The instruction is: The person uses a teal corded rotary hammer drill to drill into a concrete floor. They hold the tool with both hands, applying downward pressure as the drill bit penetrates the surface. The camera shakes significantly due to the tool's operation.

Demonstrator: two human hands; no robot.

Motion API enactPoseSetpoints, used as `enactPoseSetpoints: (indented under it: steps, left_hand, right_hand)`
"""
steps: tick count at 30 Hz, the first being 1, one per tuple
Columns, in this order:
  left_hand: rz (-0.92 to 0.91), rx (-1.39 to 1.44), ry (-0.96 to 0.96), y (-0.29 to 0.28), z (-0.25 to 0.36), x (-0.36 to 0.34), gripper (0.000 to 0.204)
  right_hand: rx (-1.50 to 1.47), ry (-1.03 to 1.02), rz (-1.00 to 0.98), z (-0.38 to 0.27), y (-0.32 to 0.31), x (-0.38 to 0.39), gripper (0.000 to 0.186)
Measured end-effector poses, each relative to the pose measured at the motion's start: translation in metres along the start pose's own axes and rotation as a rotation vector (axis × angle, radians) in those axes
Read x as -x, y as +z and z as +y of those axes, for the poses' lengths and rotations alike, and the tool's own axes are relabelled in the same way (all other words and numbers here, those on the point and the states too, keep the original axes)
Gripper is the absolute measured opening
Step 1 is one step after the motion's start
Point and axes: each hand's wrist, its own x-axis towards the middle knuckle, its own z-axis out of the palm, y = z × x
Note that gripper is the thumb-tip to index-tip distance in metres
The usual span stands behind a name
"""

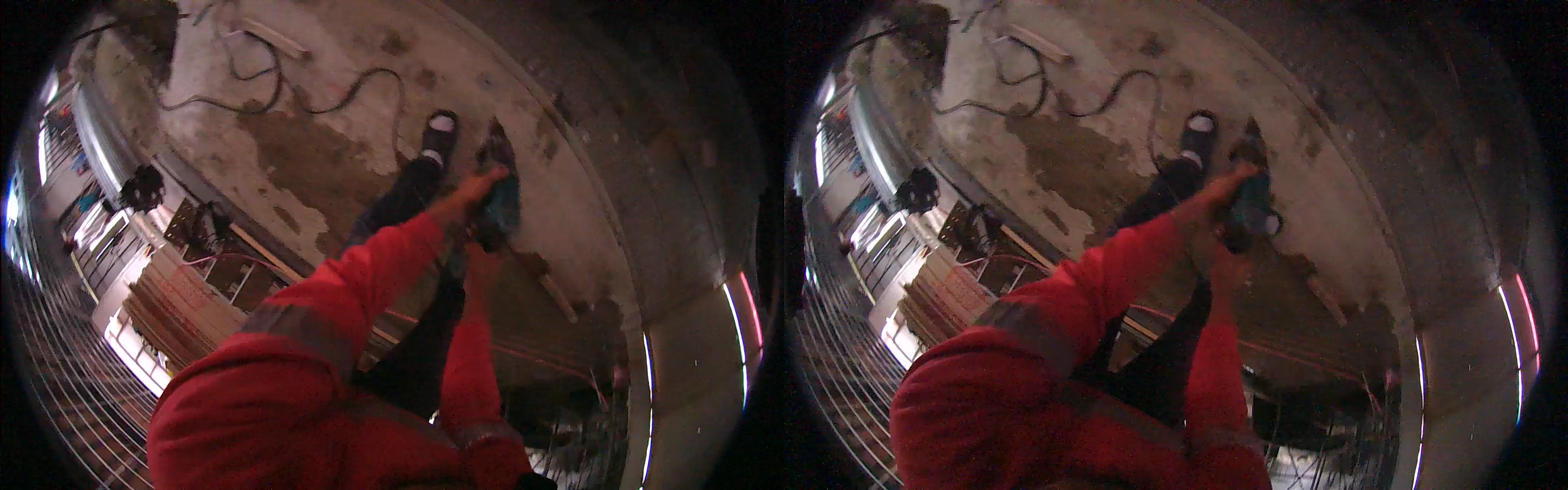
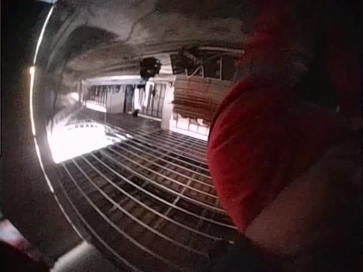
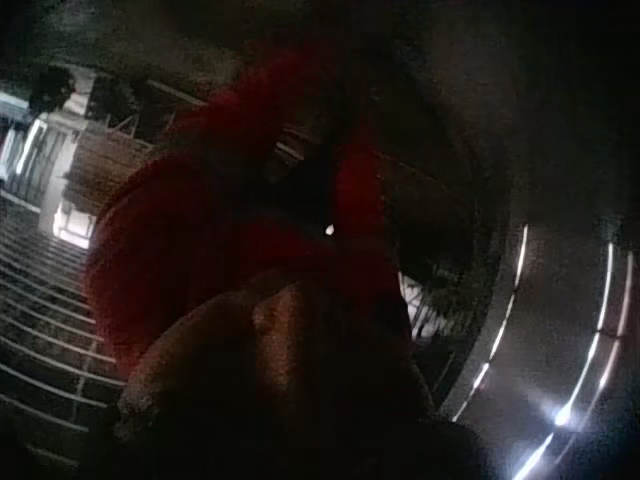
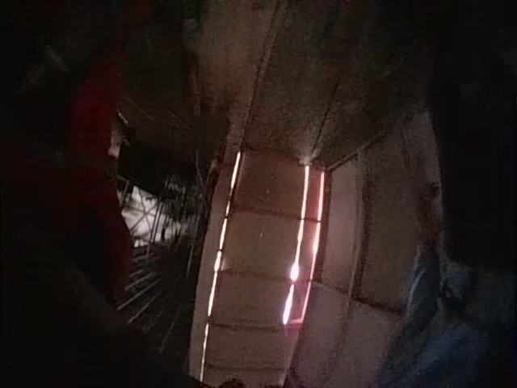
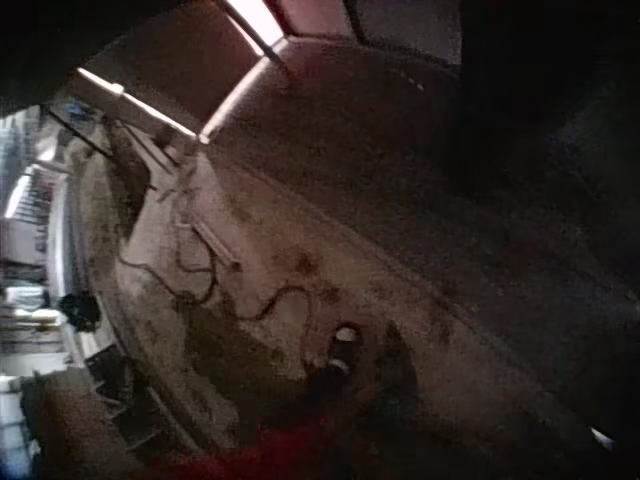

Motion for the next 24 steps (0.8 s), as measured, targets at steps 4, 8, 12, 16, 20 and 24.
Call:
enactPoseSetpoints:
  steps: [4, 8, 12, 16, 20, 24]
  left_hand:
    - [0.096, -0.076, -0.053, 0.006, -0.028, 0.048, 0.064]
    - [0.071, -0.029, -0.037, 0.005, -0.065, 0.057, 0.065]
    - [0.044, -0.172, -0.116, 0.072, -0.110, 0.101, 0.054]
    - [0.003, -0.321, -0.087, 0.094, -0.143, 0.141, 0.070]
    - [0.054, -0.459, -0.096, 0.115, -0.187, 0.125, 0.068]
    - [0.060, -0.665, -0.051, 0.146, -0.217, 0.129, 0.058]
  right_hand:
    - [-0.573, 0.102, -0.032, -0.082, -0.029, 0.066, 0.031]
    - [-0.513, 0.188, -0.152, -0.081, -0.059, 0.093, 0.035]
    - [-0.524, 0.228, -0.142, -0.023, -0.119, 0.118, 0.040]
    - [-0.279, 0.214, -0.094, -0.059, -0.173, 0.158, 0.043]
    - [-0.588, 0.117, -0.078, -0.003, -0.203, 0.160, 0.060]
    - [-0.756, 0.183, -0.050, 0.018, -0.231, 0.162, 0.066]
